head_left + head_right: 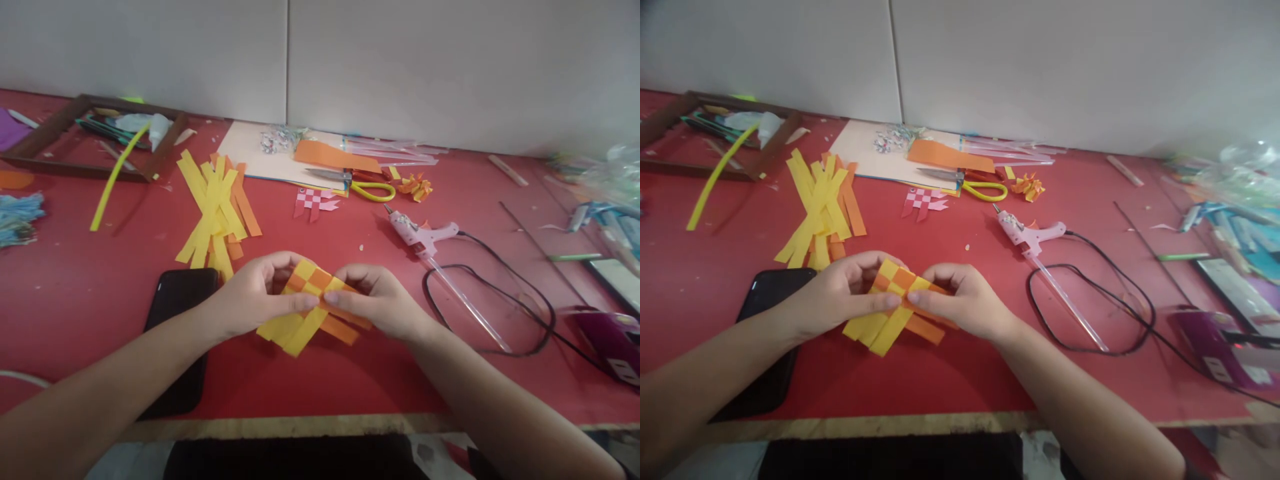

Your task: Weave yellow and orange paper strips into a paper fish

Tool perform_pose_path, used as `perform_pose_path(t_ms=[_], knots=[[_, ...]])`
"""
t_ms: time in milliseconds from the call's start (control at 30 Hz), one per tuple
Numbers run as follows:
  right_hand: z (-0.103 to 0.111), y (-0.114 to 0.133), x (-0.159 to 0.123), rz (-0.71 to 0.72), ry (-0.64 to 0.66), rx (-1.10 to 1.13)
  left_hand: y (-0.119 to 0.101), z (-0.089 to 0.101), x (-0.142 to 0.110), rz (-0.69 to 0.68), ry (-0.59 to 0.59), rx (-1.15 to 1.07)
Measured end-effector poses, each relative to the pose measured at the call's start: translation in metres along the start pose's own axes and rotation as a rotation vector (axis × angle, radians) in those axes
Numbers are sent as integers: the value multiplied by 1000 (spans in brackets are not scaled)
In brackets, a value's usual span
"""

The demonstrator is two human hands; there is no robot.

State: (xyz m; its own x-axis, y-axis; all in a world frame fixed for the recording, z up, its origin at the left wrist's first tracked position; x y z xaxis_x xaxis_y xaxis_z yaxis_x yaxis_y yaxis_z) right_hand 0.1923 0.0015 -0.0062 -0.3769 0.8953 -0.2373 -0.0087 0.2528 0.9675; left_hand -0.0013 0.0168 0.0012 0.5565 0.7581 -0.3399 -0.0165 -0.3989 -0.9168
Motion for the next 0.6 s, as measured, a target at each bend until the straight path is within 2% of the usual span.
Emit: perform_pose_path(t_ms=[67,167,233,400,500,600], knots=[[4,-2,4,53,-195,85,0,0,2,0,-67,-29],[16,-4,8,209,-525,137,3,4,6,-42,-176,-79],[24,-3,10,309,-640,129,7,8,7,-63,-220,-110],[41,2,7,402,-675,68,12,13,8,17,-352,-159],[44,4,5,412,-637,-3,10,12,7,63,-360,-187],[38,6,2,402,-631,-195,9,11,7,78,-349,-202]])
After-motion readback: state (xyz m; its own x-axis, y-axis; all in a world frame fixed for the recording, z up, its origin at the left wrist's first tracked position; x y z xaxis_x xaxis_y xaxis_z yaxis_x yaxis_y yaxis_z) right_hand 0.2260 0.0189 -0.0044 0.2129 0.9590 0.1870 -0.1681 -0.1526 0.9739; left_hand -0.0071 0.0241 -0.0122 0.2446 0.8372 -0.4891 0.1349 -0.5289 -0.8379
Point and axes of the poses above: each hand's wrist, its own x-axis towards the middle knuckle, its own z-axis out of the back of the hand, y = z × x, the point moved 2 cm from there along x, towards the middle knuckle, and after that the axes turned 1 degree about z, right-handed, at the moved point
